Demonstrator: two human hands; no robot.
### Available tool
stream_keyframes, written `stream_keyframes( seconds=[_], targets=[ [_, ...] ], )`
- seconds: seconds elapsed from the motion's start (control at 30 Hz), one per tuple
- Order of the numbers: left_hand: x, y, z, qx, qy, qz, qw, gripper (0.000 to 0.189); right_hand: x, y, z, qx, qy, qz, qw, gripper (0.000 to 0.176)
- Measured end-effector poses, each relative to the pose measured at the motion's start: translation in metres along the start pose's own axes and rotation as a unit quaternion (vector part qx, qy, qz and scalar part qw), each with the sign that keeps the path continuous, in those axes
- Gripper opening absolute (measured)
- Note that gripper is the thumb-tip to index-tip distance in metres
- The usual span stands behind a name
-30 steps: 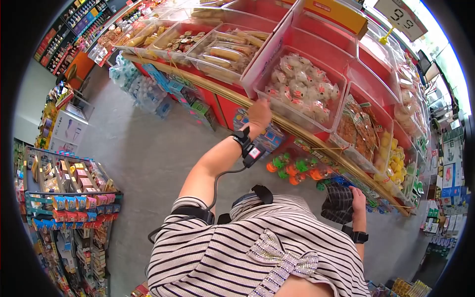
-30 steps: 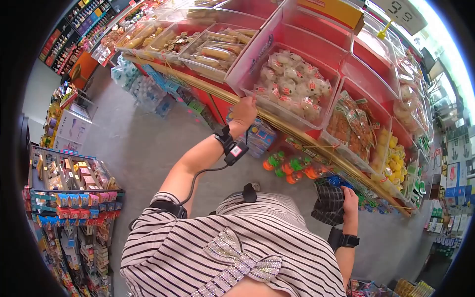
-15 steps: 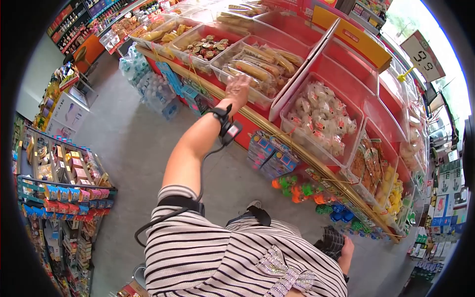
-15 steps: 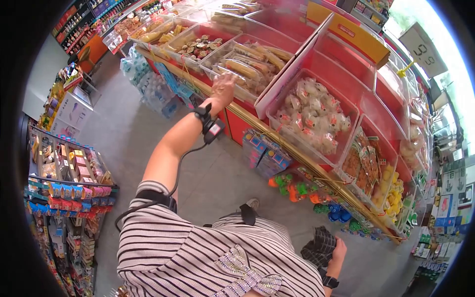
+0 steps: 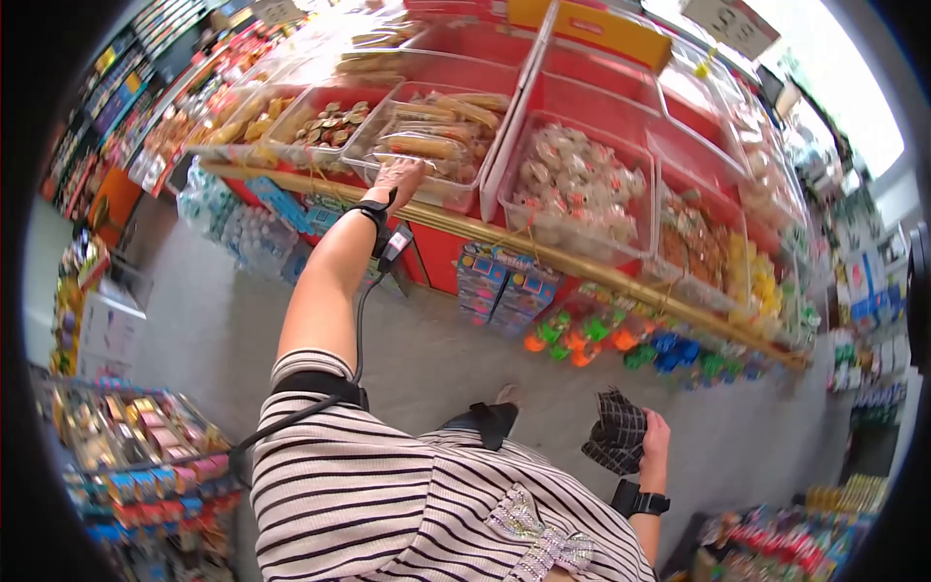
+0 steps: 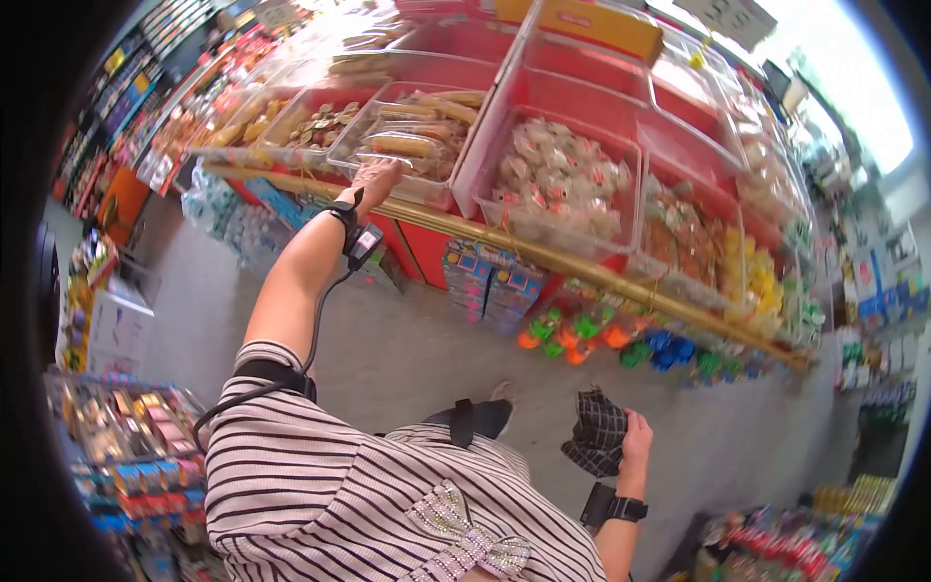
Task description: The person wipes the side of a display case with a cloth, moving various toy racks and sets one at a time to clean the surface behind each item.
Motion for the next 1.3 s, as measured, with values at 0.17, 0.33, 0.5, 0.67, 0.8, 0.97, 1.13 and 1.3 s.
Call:
stream_keyframes(
  seconds=[0.17,0.33,0.5,0.67,0.8,0.97,1.13,1.3],
  targets=[
    [0.0,0.01,0.013,0.037,0.005,-0.013,0.999,0.031,-0.07,0.081,0.038,0.048,0.027,0.101,0.993,0.025],
    [-0.009,0.018,0.011,0.016,-0.017,0.001,1.0,0.04,-0.139,0.088,0.067,0.039,0.023,0.133,0.99,0.025],
    [-0.015,0.013,-0.005,-0.077,0.023,0.077,0.994,0.038,-0.162,0.101,0.067,0.074,0.113,0.122,0.983,0.026],
    [-0.014,-0.103,-0.047,-0.145,0.211,0.169,0.952,0.034,-0.149,0.091,0.124,0.092,0.143,0.126,0.977,0.028],
    [-0.002,-0.23,-0.031,-0.057,0.197,0.071,0.976,0.045,-0.11,0.08,0.222,0.188,0.106,0.178,0.96,0.03],
    [0.005,-0.277,0.003,-0.099,0.105,0.09,0.985,0.037,-0.061,-0.033,0.375,0.236,0.021,0.169,0.957,0.032],
    [-0.008,-0.279,0.004,-0.129,0.172,0.146,0.966,0.034,-0.022,-0.075,0.426,0.185,-0.019,0.089,0.979,0.034],
    [-0.012,-0.281,0.0,-0.127,0.136,0.146,0.972,0.034,-0.037,-0.099,0.455,0.218,-0.037,0.11,0.969,0.03]
  ],
)
Point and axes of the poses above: each hand's wrist, its own x-axis towards the middle knuckle, its own z-axis out of the palm, y = z × x, the point moved 6 cm from there along x, towards the middle knuckle, and after that the axes turned 1 degree about -y, right-handed, at the moved point
